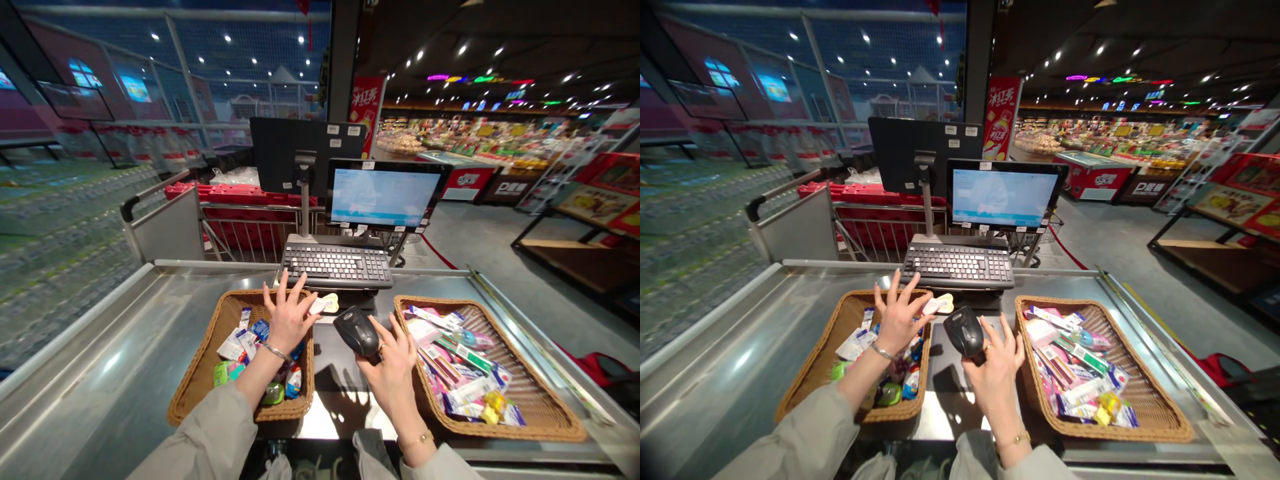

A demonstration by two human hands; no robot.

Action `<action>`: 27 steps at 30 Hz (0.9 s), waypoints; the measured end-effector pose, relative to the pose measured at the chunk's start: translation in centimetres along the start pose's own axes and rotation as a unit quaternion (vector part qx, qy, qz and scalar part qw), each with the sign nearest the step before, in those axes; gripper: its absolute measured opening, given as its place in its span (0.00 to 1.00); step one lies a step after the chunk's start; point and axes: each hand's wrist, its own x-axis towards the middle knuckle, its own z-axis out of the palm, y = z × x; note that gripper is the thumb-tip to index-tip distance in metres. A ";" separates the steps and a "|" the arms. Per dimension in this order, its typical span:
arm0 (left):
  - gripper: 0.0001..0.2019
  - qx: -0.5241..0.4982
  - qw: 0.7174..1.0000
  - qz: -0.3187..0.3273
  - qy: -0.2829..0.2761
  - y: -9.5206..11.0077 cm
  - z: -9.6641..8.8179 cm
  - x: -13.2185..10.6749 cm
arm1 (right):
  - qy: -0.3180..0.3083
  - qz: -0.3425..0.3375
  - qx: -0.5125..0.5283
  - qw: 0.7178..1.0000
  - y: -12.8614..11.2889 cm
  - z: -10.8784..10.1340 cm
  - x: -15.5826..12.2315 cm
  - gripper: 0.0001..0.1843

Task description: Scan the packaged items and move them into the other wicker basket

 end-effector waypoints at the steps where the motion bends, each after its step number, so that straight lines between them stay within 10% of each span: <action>1: 0.19 -0.003 1.000 0.003 0.001 0.1 0.0 0.0 | -0.001 -0.001 -0.001 1.000 0.0 -0.1 0.0 0.12; 27: 0.17 -0.021 0.997 0.024 0.076 1.0 0.3 0.1 | 0.007 -0.035 -0.029 0.999 0.9 -0.8 -0.3 0.16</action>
